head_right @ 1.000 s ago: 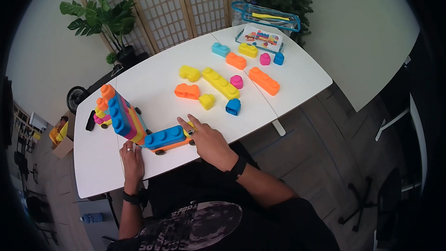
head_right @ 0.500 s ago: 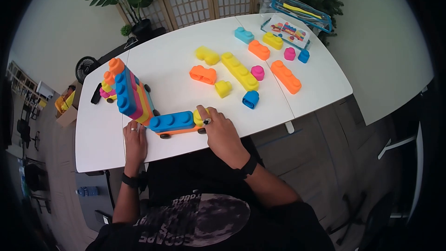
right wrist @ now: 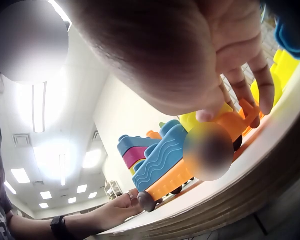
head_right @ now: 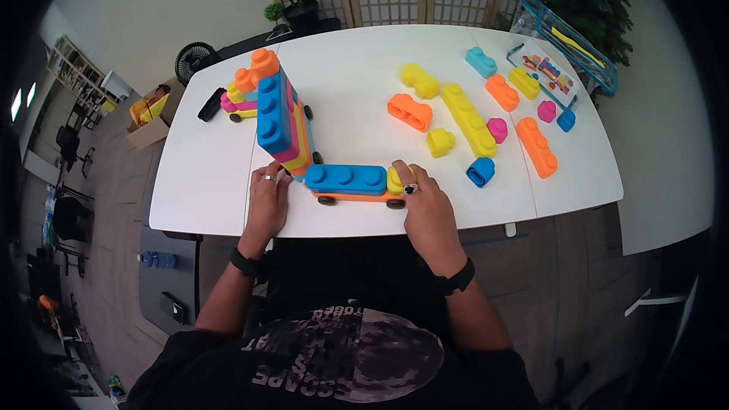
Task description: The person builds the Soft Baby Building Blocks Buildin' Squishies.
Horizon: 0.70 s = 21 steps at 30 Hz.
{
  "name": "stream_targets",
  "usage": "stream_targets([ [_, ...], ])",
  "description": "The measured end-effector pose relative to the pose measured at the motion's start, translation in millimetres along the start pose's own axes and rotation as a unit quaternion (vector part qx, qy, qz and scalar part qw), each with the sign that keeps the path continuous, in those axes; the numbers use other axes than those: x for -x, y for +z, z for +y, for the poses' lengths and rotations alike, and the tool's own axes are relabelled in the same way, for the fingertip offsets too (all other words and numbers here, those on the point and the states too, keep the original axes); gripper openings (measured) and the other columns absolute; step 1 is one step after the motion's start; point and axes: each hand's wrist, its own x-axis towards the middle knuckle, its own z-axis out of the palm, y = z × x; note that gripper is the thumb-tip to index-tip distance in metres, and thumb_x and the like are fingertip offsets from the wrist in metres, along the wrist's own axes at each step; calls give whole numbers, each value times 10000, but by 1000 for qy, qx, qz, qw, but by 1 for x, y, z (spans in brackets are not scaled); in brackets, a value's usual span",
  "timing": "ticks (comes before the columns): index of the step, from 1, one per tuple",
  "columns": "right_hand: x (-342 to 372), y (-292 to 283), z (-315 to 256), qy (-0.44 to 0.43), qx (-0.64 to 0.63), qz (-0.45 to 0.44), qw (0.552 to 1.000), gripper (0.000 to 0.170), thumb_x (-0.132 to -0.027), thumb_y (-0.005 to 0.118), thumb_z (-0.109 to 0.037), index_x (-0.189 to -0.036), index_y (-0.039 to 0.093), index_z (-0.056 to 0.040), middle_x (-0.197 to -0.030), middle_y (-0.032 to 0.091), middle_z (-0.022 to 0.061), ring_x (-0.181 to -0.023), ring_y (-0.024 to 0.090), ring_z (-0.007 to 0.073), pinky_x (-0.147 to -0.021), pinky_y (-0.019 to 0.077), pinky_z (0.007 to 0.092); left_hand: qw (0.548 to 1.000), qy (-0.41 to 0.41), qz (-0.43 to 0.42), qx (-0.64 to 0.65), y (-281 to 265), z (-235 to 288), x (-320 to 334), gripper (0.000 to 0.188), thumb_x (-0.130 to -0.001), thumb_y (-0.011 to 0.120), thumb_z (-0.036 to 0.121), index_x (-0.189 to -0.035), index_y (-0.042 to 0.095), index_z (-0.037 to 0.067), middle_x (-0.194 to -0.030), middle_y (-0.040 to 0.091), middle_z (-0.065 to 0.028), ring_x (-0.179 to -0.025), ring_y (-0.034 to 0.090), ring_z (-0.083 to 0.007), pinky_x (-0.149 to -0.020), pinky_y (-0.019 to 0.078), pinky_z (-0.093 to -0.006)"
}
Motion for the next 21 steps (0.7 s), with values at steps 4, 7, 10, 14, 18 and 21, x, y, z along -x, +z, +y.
stream_targets([
  [4, -1, -7, -1, 14, -17, -28, 999, 590, -966, 647, 47, -1536, 561, -79, -1426, 623, 217, -1150, 686, 396, -967, 564, 469, 1000, 1, -7, 6, -2, 0, 0, 409, -1086, 628, 91, -1478, 569, -8, -1327, 687, -236, -1289, 572, -405, -1101, 480, -490],
  [7, -4, -11, -2, 20, -18, -45, 999, 590, -963, 629, 56, -1535, 570, -75, -1422, 628, 231, -1155, 684, 399, -969, 564, 472, 1000, 26, -10, 5, -2, -3, -1, 407, -1086, 615, 97, -1478, 568, -6, -1335, 683, -239, -1303, 564, -406, -1124, 459, -498],
  [10, -5, -12, -2, 11, -4, -46, 999, 664, -911, 533, 179, -1524, 579, -72, -1455, 625, 199, -1141, 719, 378, -984, 591, 432, 999, 22, -11, 34, -1, -4, -3, 411, -1089, 602, 112, -1483, 567, 0, -1335, 682, -233, -1308, 559, -405, -1145, 439, -497],
  [14, -7, -19, -5, 4, 25, -76, 997, 649, -935, 608, 85, -1560, 567, -86, -1414, 632, 253, -1157, 683, 417, -974, 565, 477, 998, 36, -45, 26, -5, -9, -4, 514, -1088, 573, 103, -1591, 522, 11, -1338, 691, -202, -1271, 562, -381, -1143, 415, -495],
  [18, -11, -22, -14, 18, 75, -88, 993, 798, -855, 534, 223, -1547, 581, -172, -1474, 606, 205, -1117, 731, 405, -952, 604, 437, 998, 56, -15, 3, -2, -16, -2, 502, -1085, 597, 126, -1577, 549, 37, -1343, 692, -182, -1232, 586, -380, -1108, 439, -486],
  [21, -15, -30, -24, 38, 96, -121, 987, 809, -861, 544, 209, -1560, 571, -197, -1477, 592, 227, -1104, 726, 426, -941, 604, 443, 998, 63, -18, 4, -4, -16, -3, 470, -1080, 619, 143, -1537, 580, 41, -1349, 690, -174, -1180, 602, -380, -1068, 459, -485],
])
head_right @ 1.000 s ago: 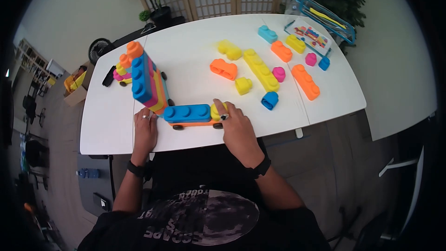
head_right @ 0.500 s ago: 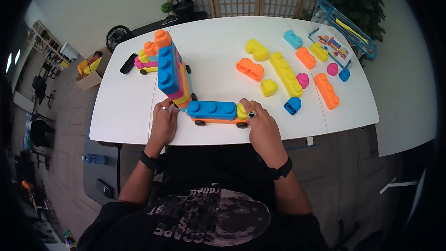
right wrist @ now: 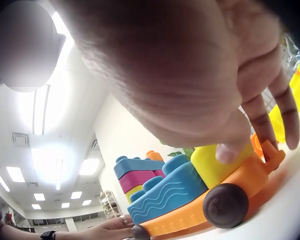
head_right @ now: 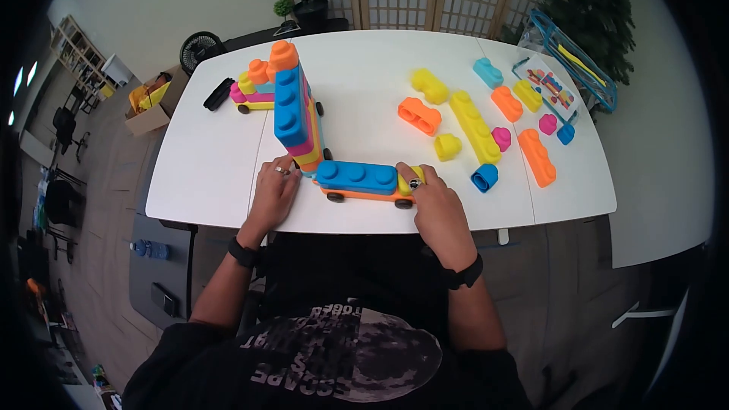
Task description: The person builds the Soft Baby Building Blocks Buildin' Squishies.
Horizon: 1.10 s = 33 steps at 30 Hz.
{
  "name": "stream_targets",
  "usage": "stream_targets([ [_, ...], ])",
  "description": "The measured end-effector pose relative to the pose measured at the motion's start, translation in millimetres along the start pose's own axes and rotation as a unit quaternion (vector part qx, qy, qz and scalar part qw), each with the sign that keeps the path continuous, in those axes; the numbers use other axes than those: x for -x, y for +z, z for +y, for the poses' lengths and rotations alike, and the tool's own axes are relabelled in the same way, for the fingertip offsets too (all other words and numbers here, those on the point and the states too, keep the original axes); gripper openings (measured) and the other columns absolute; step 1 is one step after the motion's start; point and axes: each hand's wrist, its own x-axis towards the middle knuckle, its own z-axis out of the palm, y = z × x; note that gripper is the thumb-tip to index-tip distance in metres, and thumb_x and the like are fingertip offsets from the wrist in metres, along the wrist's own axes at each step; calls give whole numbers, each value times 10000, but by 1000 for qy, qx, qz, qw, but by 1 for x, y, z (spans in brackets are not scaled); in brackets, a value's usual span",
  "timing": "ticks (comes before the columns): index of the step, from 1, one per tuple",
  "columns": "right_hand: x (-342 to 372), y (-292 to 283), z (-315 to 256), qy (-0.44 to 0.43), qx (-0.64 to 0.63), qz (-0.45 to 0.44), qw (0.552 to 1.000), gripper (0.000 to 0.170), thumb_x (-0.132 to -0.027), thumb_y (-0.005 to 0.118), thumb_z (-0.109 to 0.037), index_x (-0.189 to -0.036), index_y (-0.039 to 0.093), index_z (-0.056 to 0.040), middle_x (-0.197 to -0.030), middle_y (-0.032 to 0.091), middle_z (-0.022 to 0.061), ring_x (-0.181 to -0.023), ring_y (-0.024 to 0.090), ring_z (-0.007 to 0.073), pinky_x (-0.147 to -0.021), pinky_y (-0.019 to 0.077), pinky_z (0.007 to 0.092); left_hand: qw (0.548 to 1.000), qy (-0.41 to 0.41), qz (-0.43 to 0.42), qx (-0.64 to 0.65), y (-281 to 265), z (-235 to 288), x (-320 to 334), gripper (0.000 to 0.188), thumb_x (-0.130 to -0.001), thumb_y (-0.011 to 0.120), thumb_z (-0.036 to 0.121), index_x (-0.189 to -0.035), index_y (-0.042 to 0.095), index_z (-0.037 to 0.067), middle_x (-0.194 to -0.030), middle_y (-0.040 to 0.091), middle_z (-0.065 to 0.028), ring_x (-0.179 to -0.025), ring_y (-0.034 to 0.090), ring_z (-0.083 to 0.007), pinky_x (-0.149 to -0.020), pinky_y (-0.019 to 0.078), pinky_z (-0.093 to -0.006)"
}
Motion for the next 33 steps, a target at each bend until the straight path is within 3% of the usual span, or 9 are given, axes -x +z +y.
stream_targets([
  [2, -1, -2, -2, 13, 13, -18, 1000, 812, -867, 547, 204, -1571, 558, -200, -1482, 584, 237, -1103, 724, 436, -941, 603, 445, 1000, 20, 16, 4, 1, -2, 0, 424, -1076, 635, 154, -1476, 610, 16, -1352, 684, -186, -1122, 608, -387, -1022, 478, -490],
  [5, 1, -5, -7, 14, -3, -19, 1000, 655, -919, 581, 107, -1540, 578, -103, -1391, 603, 259, -1119, 696, 438, -960, 579, 488, 1000, 19, 20, 0, 0, 0, 0, 416, -1069, 639, 151, -1459, 620, 10, -1334, 692, -197, -1111, 619, -397, -1011, 484, -495],
  [8, 1, 12, 2, -82, 28, 81, 993, 592, -964, 619, 49, -1541, 549, -64, -1421, 577, 248, -1171, 681, 428, -982, 570, 501, 999, 20, 29, -13, 1, 2, 0, 409, -1060, 644, 139, -1446, 627, 5, -1308, 701, -203, -1106, 625, -399, -1010, 486, -495],
  [11, 2, 20, -1, -64, -38, 83, 994, 530, -1004, 677, -34, -1515, 537, -30, -1439, 544, 238, -1226, 658, 422, -1008, 560, 507, 1000, 11, 22, -16, -2, 8, -1, 402, -1056, 649, 132, -1436, 635, 2, -1300, 706, -202, -1096, 632, -397, -1001, 493, -494],
  [14, 0, 24, -7, -15, -61, 57, 996, 519, -1009, 729, -102, -1483, 535, -19, -1421, 529, 235, -1220, 659, 430, -1002, 559, 507, 1000, 8, 17, -23, 1, 5, -1, 395, -1052, 650, 125, -1426, 643, -2, -1308, 703, -201, -1088, 636, -399, -990, 500, -498],
  [26, -5, 16, -12, 10, -32, 44, 998, 533, -954, 819, -255, -1395, 609, -40, -1215, 514, 216, -972, 713, 427, -876, 602, 464, 1000, 9, 7, 2, -1, 1, -1, 403, -1055, 648, 141, -1433, 647, -2, -1338, 697, -203, -1108, 640, -401, -1012, 505, -491],
  [33, -6, 27, -4, -20, -49, 67, 996, 573, -910, 862, -226, -1402, 624, -53, -1328, 580, 186, -1023, 723, 418, -912, 600, 468, 1000, 5, 6, 6, -5, 5, -2, 405, -1056, 639, 134, -1439, 645, 0, -1321, 704, -208, -1099, 642, -403, -1005, 505, -495],
])
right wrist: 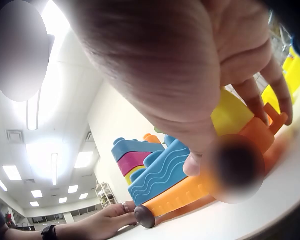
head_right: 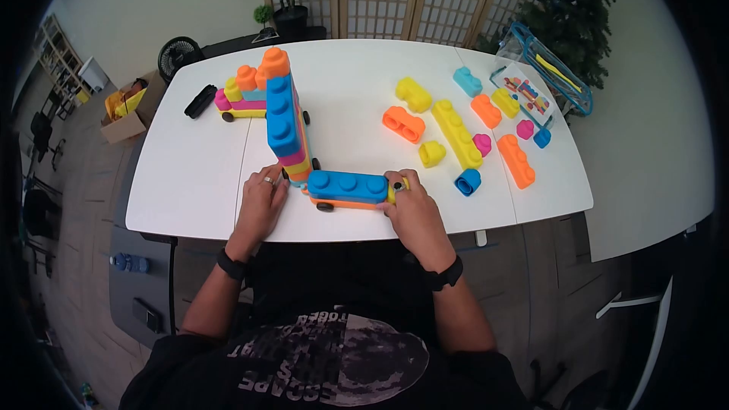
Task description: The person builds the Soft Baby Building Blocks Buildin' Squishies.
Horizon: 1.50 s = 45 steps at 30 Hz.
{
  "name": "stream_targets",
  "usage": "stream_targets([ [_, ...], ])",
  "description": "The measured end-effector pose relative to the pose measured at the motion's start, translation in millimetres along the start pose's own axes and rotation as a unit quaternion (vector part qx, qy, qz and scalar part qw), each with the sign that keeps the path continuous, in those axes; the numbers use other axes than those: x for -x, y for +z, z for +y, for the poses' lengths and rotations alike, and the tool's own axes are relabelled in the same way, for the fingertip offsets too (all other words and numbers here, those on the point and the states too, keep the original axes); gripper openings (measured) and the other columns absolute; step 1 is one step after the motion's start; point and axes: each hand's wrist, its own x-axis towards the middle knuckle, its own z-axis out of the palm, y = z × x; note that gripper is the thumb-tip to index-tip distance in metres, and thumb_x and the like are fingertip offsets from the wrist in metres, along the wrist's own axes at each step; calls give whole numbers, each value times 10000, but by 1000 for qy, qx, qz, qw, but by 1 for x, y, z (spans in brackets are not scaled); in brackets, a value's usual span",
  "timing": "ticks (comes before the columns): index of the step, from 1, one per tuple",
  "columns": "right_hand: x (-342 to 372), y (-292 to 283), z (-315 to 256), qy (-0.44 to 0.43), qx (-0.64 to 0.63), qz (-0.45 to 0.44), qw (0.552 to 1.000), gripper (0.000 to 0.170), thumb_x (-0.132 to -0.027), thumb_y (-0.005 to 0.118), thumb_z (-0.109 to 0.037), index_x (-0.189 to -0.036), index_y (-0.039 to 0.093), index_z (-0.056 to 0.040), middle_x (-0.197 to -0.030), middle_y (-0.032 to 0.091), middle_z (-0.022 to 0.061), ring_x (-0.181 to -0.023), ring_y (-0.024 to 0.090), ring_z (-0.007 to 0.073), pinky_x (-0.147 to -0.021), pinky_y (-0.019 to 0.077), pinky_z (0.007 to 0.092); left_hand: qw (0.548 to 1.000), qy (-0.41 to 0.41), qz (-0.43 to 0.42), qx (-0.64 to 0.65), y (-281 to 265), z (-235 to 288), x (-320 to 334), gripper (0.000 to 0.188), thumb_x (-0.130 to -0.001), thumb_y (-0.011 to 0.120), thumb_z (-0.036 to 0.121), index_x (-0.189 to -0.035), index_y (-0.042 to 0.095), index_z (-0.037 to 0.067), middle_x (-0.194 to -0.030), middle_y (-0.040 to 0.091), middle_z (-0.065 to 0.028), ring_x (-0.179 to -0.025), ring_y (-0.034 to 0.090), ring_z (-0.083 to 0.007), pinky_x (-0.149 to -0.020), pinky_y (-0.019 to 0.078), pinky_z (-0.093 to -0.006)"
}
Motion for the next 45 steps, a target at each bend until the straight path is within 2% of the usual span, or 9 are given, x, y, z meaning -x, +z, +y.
stream_targets([
  [8, 2, -6, -9, 20, -13, 1, 1000, 665, -852, 905, -162, -1459, 638, -119, -1328, 613, 159, -1043, 731, 390, -930, 607, 456, 999, -23, -4, 45, 0, -3, 0, 407, -1092, 622, 155, -1474, 629, 15, -1303, 716, -215, -1081, 647, -394, -996, 504, -503],
  [9, 2, -6, -8, 15, -15, 3, 1000, 668, -848, 896, -134, -1464, 637, -121, -1318, 609, 159, -1023, 732, 378, -919, 611, 455, 999, -24, 6, 35, 3, -5, 1, 444, -1092, 625, 152, -1523, 627, 45, -1225, 742, -148, -1005, 629, -315, -987, 477, -443],
  [15, 2, -6, -7, 5, 0, -3, 1000, 681, -849, 880, -114, -1478, 619, -121, -1297, 599, 159, -1026, 724, 354, -902, 616, 453, 1000, -16, 12, 18, 5, -4, -2, 442, -1083, 648, 152, -1509, 636, 35, -1167, 750, -141, -920, 625, -289, -914, 491, -446],
  [18, 2, -7, -8, 10, -1, -9, 1000, 699, -845, 879, -112, -1489, 606, -123, -1296, 598, 157, -1074, 714, 350, -913, 614, 451, 998, -42, -26, 31, -2, 1, -4, 425, -1112, 613, 185, -1503, 614, 17, -1242, 730, -220, -1057, 654, -373, -957, 521, -493],
  [33, 3, -6, -8, 14, 15, -12, 1000, 746, -809, 861, -69, -1500, 589, -130, -1310, 580, 159, -1160, 672, 354, -947, 594, 460, 999, 23, 22, 12, 9, -9, -2, 382, -1102, 628, 171, -1462, 649, 43, -1185, 741, -179, -990, 639, -331, -923, 498, -469],
  [36, 3, -10, -7, 13, -10, -28, 999, 792, -797, 857, -54, -1527, 562, -138, -1320, 570, 168, -1133, 680, 358, -933, 598, 459, 999, -17, -30, -18, 3, 0, -3, 432, -1096, 623, 179, -1505, 628, 40, -1328, 730, -140, -1053, 621, -302, -997, 441, -440],
  [42, -9, -61, 8, 46, -95, -114, 988, 970, -833, 942, -346, -1657, 454, -195, -1518, 516, 213, -1249, 661, 408, -1046, 568, 468, 998, -36, -34, -29, 2, 5, -4, 457, -1102, 608, 182, -1533, 606, 29, -1300, 739, -159, -1066, 619, -313, -1029, 432, -443],
  [44, -17, -72, 28, -10, -9, -42, 999, 932, -845, 929, -365, -1640, 475, -186, -1477, 549, 204, -1217, 676, 400, -1032, 571, 460, 998, -38, -29, -30, 1, 6, -3, 453, -1101, 610, 184, -1527, 612, 29, -1291, 741, -166, -1063, 620, -313, -1028, 432, -444],
  [45, -24, -84, 32, 46, 28, -50, 997, 829, -887, 894, -386, -1595, 527, -160, -1382, 611, 188, -1177, 690, 381, -1007, 571, 456, 998, -37, -28, -31, 1, 6, -3, 451, -1101, 611, 184, -1525, 615, 29, -1286, 742, -169, -1062, 621, -313, -1027, 432, -444],
])
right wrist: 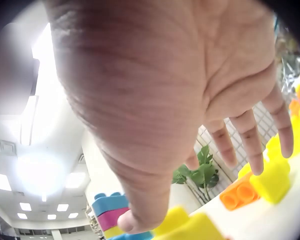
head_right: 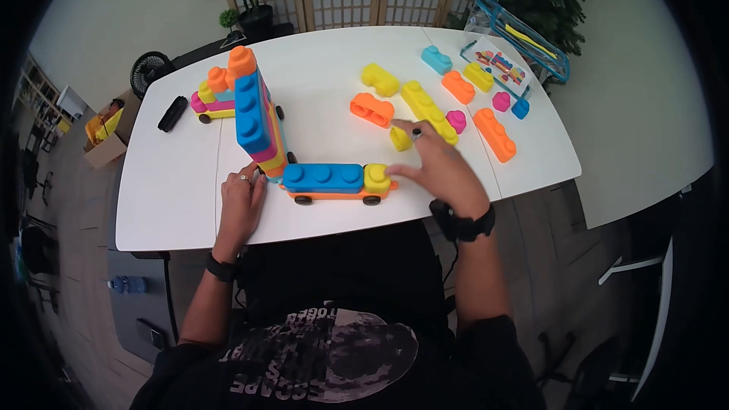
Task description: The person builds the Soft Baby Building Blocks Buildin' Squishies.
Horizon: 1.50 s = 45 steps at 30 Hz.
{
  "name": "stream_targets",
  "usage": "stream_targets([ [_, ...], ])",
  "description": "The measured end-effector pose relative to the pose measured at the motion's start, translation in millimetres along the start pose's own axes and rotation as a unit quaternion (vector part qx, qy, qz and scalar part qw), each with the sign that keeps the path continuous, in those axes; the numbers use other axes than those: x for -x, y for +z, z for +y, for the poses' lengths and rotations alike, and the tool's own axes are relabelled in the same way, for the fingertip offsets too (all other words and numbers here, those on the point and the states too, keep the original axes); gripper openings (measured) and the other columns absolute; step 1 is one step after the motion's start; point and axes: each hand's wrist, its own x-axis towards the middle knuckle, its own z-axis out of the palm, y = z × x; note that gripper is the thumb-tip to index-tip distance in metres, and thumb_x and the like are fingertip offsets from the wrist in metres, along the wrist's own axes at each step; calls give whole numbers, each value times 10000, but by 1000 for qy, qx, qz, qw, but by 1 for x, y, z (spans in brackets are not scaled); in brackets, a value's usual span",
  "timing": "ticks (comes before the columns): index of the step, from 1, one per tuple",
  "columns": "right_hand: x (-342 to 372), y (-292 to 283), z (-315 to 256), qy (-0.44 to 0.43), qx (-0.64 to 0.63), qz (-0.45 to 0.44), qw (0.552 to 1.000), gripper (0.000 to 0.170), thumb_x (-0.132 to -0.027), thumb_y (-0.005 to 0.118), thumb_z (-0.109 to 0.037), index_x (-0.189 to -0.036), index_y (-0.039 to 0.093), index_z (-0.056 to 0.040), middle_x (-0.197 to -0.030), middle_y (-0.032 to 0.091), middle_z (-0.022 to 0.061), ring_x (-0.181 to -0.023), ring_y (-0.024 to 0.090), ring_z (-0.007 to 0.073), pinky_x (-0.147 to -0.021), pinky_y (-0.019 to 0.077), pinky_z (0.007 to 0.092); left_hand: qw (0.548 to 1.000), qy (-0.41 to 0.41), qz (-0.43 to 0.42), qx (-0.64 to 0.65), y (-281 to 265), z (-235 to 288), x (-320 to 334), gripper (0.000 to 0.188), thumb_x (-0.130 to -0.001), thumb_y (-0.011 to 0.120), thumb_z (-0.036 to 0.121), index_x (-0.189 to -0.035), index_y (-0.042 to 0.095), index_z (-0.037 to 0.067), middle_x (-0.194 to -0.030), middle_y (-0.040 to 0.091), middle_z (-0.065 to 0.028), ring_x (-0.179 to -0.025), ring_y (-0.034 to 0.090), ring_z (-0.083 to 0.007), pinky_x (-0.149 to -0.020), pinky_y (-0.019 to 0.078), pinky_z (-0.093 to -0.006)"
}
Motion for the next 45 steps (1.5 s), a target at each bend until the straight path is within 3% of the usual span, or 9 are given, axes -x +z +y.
stream_targets([
  [3, -37, -17, 28, 33, 107, 21, 994, 550, -966, 818, -342, -1444, 667, -114, -1285, 679, 159, -1154, 697, 363, -994, 566, 465, 999, 27, 27, 3, 5, -4, 0, 418, -1106, 616, 195, -1482, 633, 12, -1074, 720, -197, -1000, 614, -333, -957, 453, -463],
  [6, -86, -13, 56, -67, 101, 38, 992, 472, -981, 798, -299, -1401, 698, -109, -1266, 718, 152, -1160, 711, 340, -986, 576, 457, 999, 21, 23, 8, 5, -4, 0, 413, -1109, 612, 193, -1481, 635, 14, -1025, 706, -184, -995, 614, -328, -964, 446, -458],
  [9, -130, -1, 67, -46, 143, -3, 989, 462, -972, 801, -270, -1396, 701, -114, -1261, 761, 140, -1198, 723, 317, -969, 591, 448, 1000, 5, 13, 8, 3, -3, 1, 410, -1092, 629, 172, -1476, 650, 30, -1161, 748, -167, -1035, 626, -314, -992, 443, -445],
  [18, -131, -4, 78, 126, 253, -53, 958, 568, -915, 833, -217, -1445, 660, -108, -1243, 783, 139, -1149, 761, 314, -912, 619, 459, 1000, -14, -5, 10, 1, -2, 2, 421, -1098, 628, 191, -1489, 633, 37, -1010, 697, -145, -1013, 606, -307, -986, 442, -438],
  [28, -127, 12, 86, 143, 238, -53, 959, 633, -960, 617, -52, -1587, 542, -103, -1241, 770, 159, -1134, 760, 334, -900, 629, 477, 1000, -7, 2, 4, 3, -3, 2, 405, -1091, 636, 171, -1470, 651, 30, -1077, 733, -151, -1024, 612, -306, -974, 442, -441],
  [31, -129, 9, 80, 166, 232, -80, 955, 621, -968, 687, -124, -1575, 557, -109, -1307, 736, 170, -1189, 738, 328, -924, 621, 476, 999, 20, 28, -5, 7, -5, 2, 404, -1091, 636, 168, -1470, 654, 28, -1087, 739, -147, -1024, 612, -306, -977, 442, -439],
  [37, -131, 3, 62, 106, 237, 7, 966, 531, -983, 778, -297, -1464, 667, -100, -1425, 636, 172, -1267, 671, 350, -1042, 574, 501, 1000, 12, 20, 0, 5, -4, 2, 419, -1086, 640, 158, -1484, 648, 29, -1126, 749, -148, -1019, 621, -313, -968, 445, -448],
  [40, -142, 30, 52, -17, 178, -18, 984, 400, -1009, 750, -291, -1329, 715, -54, -1319, 679, 187, -1232, 673, 374, -1041, 567, 507, 1000, 2, 9, 2, 6, -5, 2, 424, -1081, 641, 157, -1488, 649, 38, -1195, 755, -143, -1021, 623, -317, -967, 446, -451],
  [45, -168, 40, 36, -43, 101, -164, 980, 366, -991, 765, -264, -1215, 657, 5, -1186, 720, 226, -1147, 692, 408, -986, 552, 474, 999, 35, 26, -15, 7, -10, 1, 456, -1077, 640, 168, -1520, 626, 63, -1230, 757, -138, -1012, 624, -313, -960, 446, -448],
])
